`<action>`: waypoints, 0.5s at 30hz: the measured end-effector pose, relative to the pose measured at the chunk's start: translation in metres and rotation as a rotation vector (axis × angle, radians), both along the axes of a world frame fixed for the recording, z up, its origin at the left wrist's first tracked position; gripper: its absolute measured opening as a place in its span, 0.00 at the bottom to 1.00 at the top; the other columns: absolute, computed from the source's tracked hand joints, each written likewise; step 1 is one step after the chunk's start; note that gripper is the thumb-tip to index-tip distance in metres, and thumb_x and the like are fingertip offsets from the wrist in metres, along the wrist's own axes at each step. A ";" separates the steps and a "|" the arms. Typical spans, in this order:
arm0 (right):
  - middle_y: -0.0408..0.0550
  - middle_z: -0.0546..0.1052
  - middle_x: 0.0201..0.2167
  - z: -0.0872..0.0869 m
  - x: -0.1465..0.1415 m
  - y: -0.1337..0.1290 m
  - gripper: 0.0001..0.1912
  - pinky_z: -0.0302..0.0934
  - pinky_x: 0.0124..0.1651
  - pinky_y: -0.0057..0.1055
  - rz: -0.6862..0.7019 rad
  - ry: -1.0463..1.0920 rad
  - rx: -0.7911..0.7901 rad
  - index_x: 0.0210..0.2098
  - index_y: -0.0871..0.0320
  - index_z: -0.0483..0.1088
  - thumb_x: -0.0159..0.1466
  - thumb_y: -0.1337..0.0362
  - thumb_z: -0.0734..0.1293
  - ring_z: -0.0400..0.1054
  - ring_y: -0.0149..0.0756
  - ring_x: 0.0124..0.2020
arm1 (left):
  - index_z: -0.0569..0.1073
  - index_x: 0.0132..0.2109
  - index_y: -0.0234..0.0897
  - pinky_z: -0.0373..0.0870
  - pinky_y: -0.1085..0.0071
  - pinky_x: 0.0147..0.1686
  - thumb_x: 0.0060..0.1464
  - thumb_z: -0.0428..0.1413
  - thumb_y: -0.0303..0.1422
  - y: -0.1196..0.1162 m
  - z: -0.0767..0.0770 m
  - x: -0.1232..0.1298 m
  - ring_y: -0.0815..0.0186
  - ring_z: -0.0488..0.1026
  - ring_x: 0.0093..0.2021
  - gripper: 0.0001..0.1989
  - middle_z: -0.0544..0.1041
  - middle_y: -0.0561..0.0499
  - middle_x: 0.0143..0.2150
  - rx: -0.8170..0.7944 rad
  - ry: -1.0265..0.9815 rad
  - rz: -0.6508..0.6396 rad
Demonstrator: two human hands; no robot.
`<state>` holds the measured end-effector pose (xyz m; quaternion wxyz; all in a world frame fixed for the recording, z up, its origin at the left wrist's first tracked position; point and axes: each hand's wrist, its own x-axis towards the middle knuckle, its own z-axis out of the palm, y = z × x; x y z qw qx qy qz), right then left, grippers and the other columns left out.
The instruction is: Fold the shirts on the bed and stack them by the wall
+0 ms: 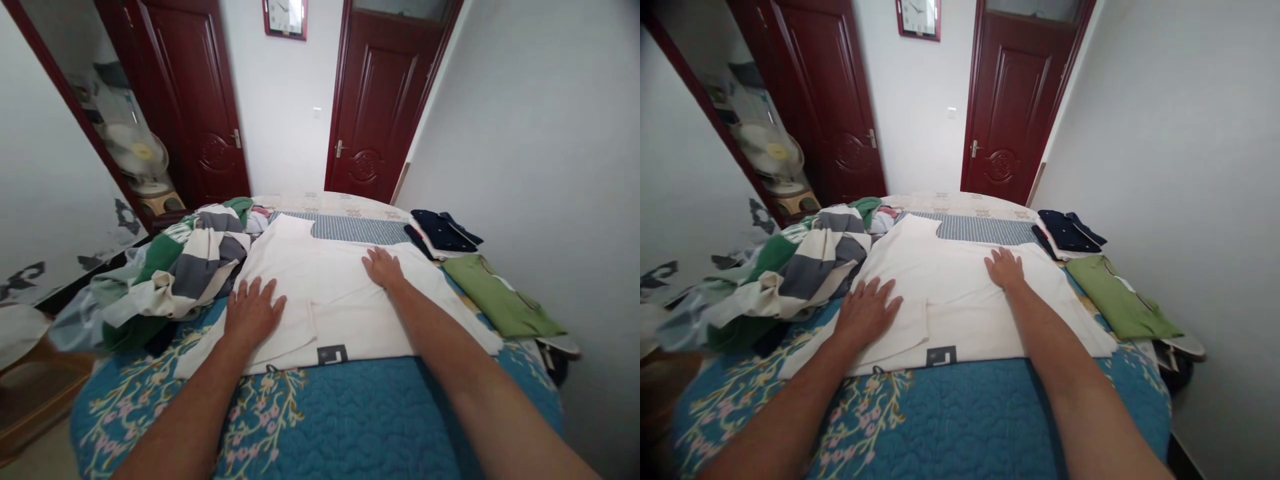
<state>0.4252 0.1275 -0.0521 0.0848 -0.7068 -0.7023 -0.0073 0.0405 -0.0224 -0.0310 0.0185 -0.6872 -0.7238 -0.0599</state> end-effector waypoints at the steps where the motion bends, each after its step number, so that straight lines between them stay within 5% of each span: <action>1: 0.55 0.53 0.81 0.001 0.006 -0.003 0.35 0.41 0.78 0.60 -0.006 0.013 0.001 0.78 0.53 0.58 0.80 0.45 0.48 0.46 0.52 0.80 | 0.65 0.77 0.48 0.55 0.38 0.73 0.72 0.43 0.53 0.001 -0.001 -0.002 0.38 0.55 0.79 0.34 0.62 0.41 0.80 0.003 0.005 -0.008; 15: 0.60 0.53 0.81 0.004 0.109 -0.044 0.38 0.39 0.78 0.61 -0.128 0.050 -0.007 0.78 0.60 0.56 0.79 0.44 0.51 0.44 0.55 0.81 | 0.72 0.73 0.38 0.66 0.47 0.69 0.68 0.40 0.54 0.028 -0.026 -0.040 0.44 0.68 0.72 0.38 0.71 0.37 0.73 0.142 0.121 -0.183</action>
